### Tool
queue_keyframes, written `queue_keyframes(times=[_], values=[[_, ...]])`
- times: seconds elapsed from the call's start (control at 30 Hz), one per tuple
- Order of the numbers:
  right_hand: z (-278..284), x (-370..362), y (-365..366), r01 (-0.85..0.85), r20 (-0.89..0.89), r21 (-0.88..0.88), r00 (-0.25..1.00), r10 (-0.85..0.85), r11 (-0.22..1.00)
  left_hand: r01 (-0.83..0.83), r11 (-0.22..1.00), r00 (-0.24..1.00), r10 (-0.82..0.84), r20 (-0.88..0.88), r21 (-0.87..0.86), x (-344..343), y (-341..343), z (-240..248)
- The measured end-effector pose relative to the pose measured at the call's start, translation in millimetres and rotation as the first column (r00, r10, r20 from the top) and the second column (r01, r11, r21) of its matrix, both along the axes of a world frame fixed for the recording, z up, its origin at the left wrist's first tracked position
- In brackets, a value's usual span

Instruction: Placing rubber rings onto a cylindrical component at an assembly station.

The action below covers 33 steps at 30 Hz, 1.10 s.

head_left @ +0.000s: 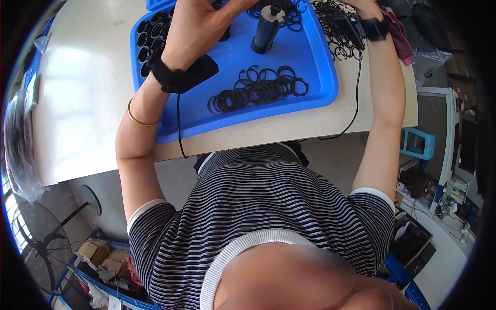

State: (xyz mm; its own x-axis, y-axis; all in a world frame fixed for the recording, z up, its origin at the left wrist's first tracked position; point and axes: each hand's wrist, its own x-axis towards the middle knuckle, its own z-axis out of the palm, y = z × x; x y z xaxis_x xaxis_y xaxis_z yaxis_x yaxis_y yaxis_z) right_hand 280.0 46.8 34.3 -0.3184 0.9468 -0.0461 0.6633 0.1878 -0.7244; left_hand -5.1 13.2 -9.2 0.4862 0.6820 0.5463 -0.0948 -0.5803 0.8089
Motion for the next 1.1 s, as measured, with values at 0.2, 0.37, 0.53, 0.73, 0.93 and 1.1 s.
queue_keyframes(times=[0.2, 0.37, 0.53, 0.73, 0.93, 1.1], values=[[28.2, -0.7, -58.6, 0.113, -0.315, -0.024, 0.942, -0.115, 0.993, -0.005, 1.0, 0.999, 0.004, -0.04, -0.016, 10.0, -2.2, 16.0], [33.9, -14.8, -71.6, 0.134, -0.338, 0.003, 0.933, -0.125, 0.991, 0.027, 0.999, 0.999, -0.027, -0.032, -0.023, 6.0, -1.9, 12.4], [36.9, -10.4, -88.3, 0.075, -0.42, 0.056, 0.907, -0.044, 0.996, 0.136, 0.983, 0.99, -0.13, 0.054, -0.125, 1.4, -20.9, 31.8], [44.1, -30.6, -115.7, 0.028, -0.569, 0.029, 0.822, -0.007, 0.999, 0.304, 0.918, 0.946, -0.322, -0.031, -0.256, 1.2, -45.9, 49.7], [35.7, -39.2, -114.0, -0.064, -0.645, 0.055, 0.759, 0.084, 0.996, 0.443, 0.698, 0.874, -0.476, 0.097, -0.563, 3.6, -45.8, 37.5], [30.6, -37.4, -113.3, -0.063, -0.654, 0.071, 0.751, 0.094, 0.996, 0.553, 0.588, 0.823, -0.498, 0.275, -0.59, 7.4, -36.1, 22.3]])
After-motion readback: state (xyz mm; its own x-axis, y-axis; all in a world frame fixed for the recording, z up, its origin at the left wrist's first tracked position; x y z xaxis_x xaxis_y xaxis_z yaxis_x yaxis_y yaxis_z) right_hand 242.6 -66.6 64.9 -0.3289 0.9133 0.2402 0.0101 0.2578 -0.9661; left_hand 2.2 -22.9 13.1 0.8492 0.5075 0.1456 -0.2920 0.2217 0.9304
